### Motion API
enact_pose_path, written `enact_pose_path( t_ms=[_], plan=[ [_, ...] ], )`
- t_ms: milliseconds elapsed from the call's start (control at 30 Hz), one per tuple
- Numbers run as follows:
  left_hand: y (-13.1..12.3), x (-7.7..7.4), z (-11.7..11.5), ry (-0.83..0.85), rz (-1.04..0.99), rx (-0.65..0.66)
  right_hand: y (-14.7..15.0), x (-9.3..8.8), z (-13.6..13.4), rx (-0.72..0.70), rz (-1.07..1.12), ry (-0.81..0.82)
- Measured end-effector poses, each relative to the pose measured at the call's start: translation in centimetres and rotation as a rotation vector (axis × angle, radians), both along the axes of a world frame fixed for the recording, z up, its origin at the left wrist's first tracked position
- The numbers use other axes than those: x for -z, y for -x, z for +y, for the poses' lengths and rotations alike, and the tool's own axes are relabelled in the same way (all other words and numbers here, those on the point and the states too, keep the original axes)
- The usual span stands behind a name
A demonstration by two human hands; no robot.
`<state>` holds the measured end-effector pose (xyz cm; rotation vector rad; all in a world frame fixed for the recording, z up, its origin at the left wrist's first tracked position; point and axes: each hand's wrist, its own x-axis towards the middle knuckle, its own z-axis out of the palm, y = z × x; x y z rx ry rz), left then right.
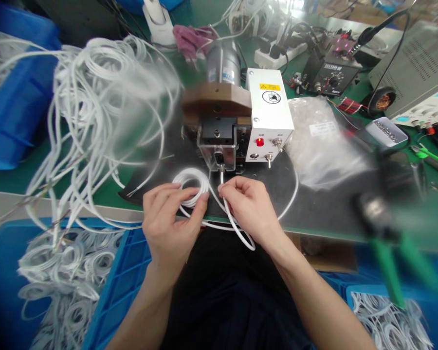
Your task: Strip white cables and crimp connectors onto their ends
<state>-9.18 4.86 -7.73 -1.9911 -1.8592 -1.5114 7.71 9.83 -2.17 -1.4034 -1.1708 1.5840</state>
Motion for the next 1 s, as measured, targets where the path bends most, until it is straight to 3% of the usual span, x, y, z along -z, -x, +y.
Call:
enact_pose_path(
  t_ms=[1000],
  plan=[
    [-0.01, 0.09, 0.04, -0.001, 0.008, 0.000, 0.73, -0.04, 0.56, 0.017, -0.145, -0.091]
  ],
)
